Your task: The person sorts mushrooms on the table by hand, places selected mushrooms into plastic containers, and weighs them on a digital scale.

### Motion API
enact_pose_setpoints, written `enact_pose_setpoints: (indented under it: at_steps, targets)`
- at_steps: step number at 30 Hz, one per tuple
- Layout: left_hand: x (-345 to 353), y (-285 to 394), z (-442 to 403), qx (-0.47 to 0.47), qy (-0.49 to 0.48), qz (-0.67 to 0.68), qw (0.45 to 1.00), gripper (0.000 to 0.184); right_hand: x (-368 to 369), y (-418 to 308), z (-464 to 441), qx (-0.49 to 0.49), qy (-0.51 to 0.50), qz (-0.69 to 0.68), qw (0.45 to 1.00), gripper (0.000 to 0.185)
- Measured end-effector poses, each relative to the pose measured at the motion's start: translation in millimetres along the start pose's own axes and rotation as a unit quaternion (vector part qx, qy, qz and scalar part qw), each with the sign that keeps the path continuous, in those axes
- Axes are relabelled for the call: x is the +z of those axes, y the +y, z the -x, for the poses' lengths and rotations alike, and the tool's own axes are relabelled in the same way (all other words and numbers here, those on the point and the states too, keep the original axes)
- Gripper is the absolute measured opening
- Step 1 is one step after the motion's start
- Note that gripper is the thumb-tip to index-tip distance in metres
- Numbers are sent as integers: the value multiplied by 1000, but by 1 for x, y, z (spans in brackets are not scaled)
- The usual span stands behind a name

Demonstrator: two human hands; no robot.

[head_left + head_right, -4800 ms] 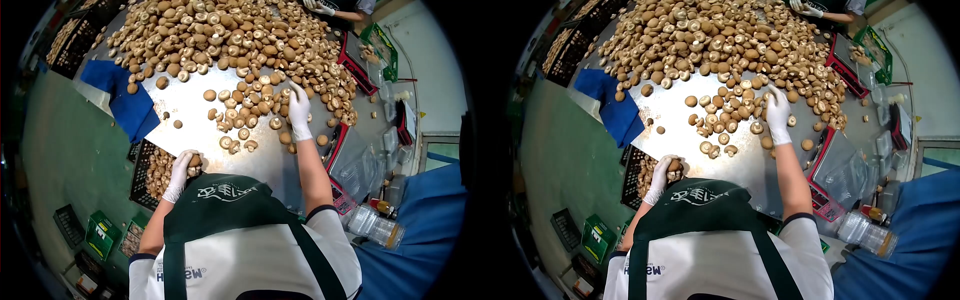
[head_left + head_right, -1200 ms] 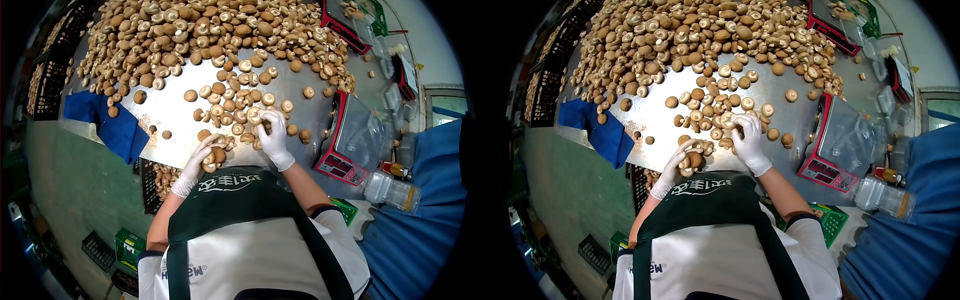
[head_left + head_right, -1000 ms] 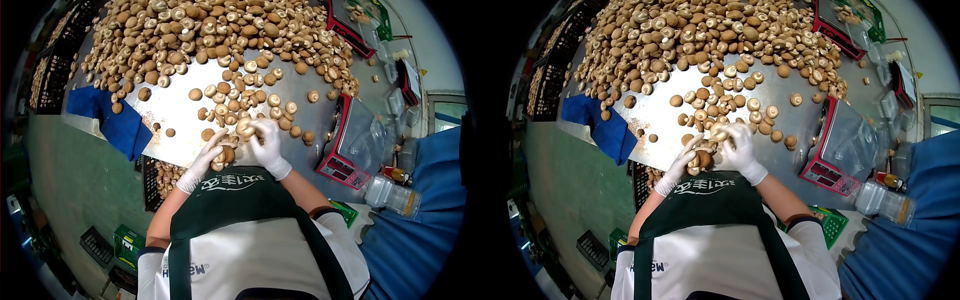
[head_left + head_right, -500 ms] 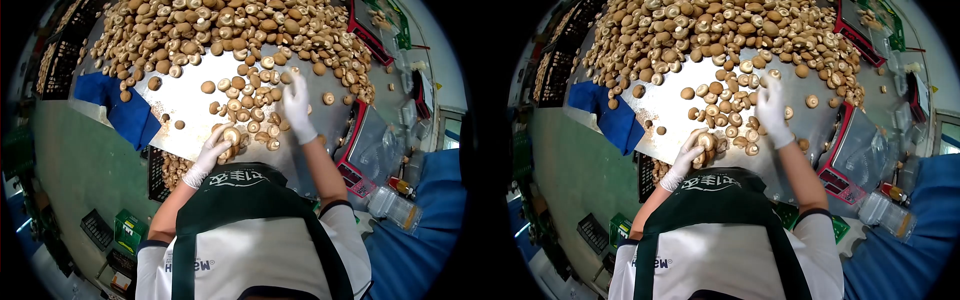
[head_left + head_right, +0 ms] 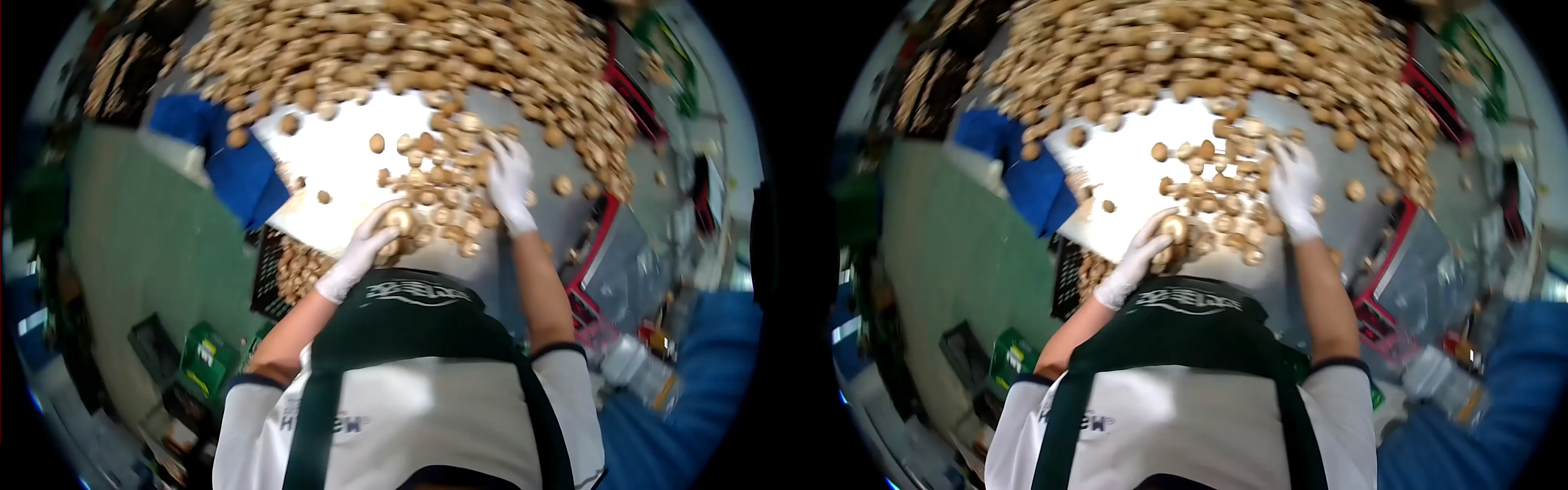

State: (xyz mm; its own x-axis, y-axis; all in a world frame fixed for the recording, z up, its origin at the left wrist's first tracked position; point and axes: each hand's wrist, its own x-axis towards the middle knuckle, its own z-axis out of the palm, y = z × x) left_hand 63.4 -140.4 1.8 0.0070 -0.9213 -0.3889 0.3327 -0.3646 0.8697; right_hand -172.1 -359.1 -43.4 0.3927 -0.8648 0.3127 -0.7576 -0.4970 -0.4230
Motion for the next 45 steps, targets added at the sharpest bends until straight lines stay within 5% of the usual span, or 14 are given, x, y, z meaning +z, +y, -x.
enact_pose_setpoints:
  at_steps: [11,16,20,22,23,25,28,32,36,39,41,45]
  targets:
    - [-137,-48,115,46,400,179,898,53,13,11,12,-37,6,55,998,38]
    - [-230,-58,132,38,558,76,826,51,12,5,14,-30,17,71,997,36]
    - [-297,-94,130,-12,617,13,787,81,15,18,16,-49,7,6,999,35]
    - [-306,-100,122,-8,564,50,824,59,15,22,24,-22,27,-2,999,38]
    - [-307,-108,119,48,533,166,828,66,10,18,24,-44,32,-5,998,36]
    - [-292,-109,114,23,606,158,780,64,-5,-3,22,-25,-4,16,1000,29]
    - [-289,-129,130,-15,514,191,836,52,-33,-23,8,17,-73,-64,995,24]
    - [-205,-80,138,13,505,169,846,45,-43,-15,-59,16,-39,-143,989,25]
    - [-122,-26,115,-11,397,87,914,41,-23,-42,-156,9,-52,-174,983,29]
    - [-74,-7,82,-22,304,45,951,38,21,-90,-183,18,-152,3,988,45]
    - [-62,-10,65,-32,250,63,966,36,76,-92,-148,-11,-25,80,996,47]
    - [-44,-18,35,9,173,43,984,34,71,-90,-106,-45,-45,37,997,43]
